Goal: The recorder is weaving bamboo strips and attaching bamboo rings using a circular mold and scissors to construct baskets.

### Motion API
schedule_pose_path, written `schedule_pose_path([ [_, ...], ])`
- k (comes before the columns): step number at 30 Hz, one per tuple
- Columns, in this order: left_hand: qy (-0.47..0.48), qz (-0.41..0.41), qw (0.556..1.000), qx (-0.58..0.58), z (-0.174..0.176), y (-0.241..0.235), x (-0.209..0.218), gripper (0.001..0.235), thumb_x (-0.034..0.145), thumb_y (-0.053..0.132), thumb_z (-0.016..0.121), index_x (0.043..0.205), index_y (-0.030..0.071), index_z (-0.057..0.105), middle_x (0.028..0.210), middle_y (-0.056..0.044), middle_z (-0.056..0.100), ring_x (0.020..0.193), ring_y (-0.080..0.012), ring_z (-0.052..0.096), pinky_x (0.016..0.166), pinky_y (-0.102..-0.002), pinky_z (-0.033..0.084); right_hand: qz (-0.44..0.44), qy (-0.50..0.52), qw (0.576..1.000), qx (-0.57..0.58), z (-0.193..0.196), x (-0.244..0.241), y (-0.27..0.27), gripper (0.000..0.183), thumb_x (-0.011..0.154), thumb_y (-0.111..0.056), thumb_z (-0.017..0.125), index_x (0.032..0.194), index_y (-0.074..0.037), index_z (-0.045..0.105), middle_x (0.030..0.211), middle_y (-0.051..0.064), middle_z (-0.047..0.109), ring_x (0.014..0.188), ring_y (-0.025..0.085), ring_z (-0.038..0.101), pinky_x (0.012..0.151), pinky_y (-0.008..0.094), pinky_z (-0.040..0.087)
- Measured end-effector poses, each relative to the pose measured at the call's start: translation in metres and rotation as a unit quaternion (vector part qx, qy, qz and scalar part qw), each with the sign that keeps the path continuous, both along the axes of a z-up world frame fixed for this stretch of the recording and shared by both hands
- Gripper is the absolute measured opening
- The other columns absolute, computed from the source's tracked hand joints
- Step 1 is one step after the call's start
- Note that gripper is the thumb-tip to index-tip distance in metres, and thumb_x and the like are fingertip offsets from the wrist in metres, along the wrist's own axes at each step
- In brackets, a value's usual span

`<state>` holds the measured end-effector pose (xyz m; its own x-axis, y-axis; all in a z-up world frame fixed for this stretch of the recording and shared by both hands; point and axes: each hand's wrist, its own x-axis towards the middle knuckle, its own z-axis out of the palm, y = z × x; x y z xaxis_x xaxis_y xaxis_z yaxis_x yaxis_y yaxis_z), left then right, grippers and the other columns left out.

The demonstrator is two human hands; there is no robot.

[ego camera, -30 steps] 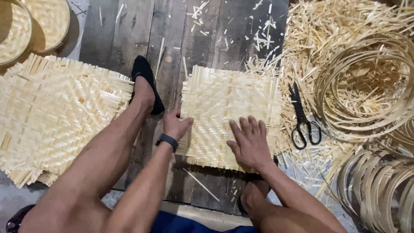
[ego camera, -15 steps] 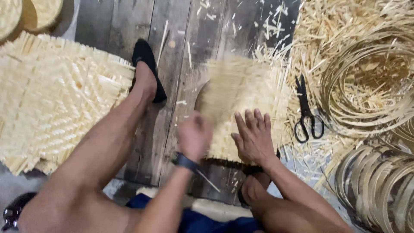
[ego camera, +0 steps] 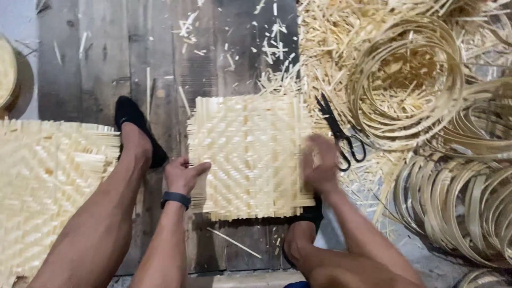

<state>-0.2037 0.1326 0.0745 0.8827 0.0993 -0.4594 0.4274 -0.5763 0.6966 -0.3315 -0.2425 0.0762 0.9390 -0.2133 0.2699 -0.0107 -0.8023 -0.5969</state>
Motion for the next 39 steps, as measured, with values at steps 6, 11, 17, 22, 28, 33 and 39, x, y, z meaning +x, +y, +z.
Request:
schedule_pose_path([
  [6,0.02,-0.005,1.0,0.017,-0.021,0.015,0.002,0.043,0.068,0.03,0.096,0.085,-0.004,0.075,0.076,-0.007,0.068,0.065,-0.0146,0.055,0.06,-0.034,0.047,-0.283,0.117,0.926,-0.219,-0.031,-0.028,-0.177,0.054,0.08,-0.023,0.079,0.125,0.003,0.066,0.121,0.028,0.061,0.119,0.045,0.052,0.104,0.056,0.034],
  [11,0.027,0.019,0.999,0.012,-0.025,0.016,0.0,0.047,0.065,0.031,0.096,0.092,-0.002,0.076,0.078,-0.004,0.069,0.067,-0.013,0.058,0.06,-0.033,0.049,-0.213,0.244,0.891,-0.318,-0.051,-0.067,-0.225,0.039,0.082,-0.018,0.076,0.119,-0.007,0.072,0.12,0.019,0.067,0.122,0.035,0.056,0.113,0.054,0.031],
  [17,0.013,0.026,0.997,0.074,0.023,-0.007,0.005,0.075,0.064,0.029,0.099,0.121,-0.005,0.064,0.108,-0.018,0.069,0.094,-0.0268,0.063,0.081,-0.042,0.053,-0.094,0.147,0.927,-0.333,0.028,-0.048,-0.202,0.021,0.091,-0.012,0.072,0.11,-0.017,0.079,0.099,0.008,0.07,0.1,0.025,0.061,0.092,0.042,0.049],
  [22,-0.234,-0.06,0.946,0.217,0.1,-0.086,0.008,0.116,0.059,0.036,0.098,0.149,-0.008,0.039,0.147,-0.039,0.044,0.132,-0.0484,0.044,0.103,-0.065,0.038,-0.005,0.05,0.957,-0.286,0.124,-0.006,-0.138,0.012,0.1,-0.012,0.071,0.108,-0.011,0.079,0.077,0.007,0.065,0.071,0.017,0.057,0.057,0.033,0.05],
  [28,-0.002,-0.05,0.92,-0.389,0.17,-0.185,0.011,0.072,0.098,0.05,0.058,0.152,0.008,0.034,0.131,-0.011,0.062,0.118,-0.0206,0.065,0.093,-0.035,0.06,0.239,-0.038,0.949,-0.202,0.239,0.026,-0.024,0.017,0.098,-0.017,0.072,0.112,-0.009,0.078,0.082,0.007,0.066,0.07,0.016,0.059,0.052,0.028,0.05],
  [33,0.058,0.199,0.74,-0.64,0.166,-0.139,0.038,0.033,0.1,0.034,0.06,0.119,0.008,0.065,0.066,0.005,0.043,0.049,-0.0057,0.035,0.039,-0.022,0.029,0.17,-0.087,0.945,-0.267,0.288,0.046,-0.05,0.047,0.095,-0.032,0.07,0.132,-0.006,0.057,0.117,0.018,0.062,0.113,0.033,0.058,0.098,0.049,0.048],
  [39,0.142,0.173,0.732,-0.643,0.158,-0.067,0.041,0.025,0.103,0.031,0.059,0.114,0.01,0.066,0.064,0.005,0.04,0.05,-0.0054,0.036,0.039,-0.02,0.026,-0.011,0.265,0.943,0.2,0.278,0.069,-0.058,0.064,0.105,-0.026,0.052,0.165,-0.023,0.031,0.133,0.009,0.057,0.109,0.019,0.063,0.086,0.037,0.058],
])
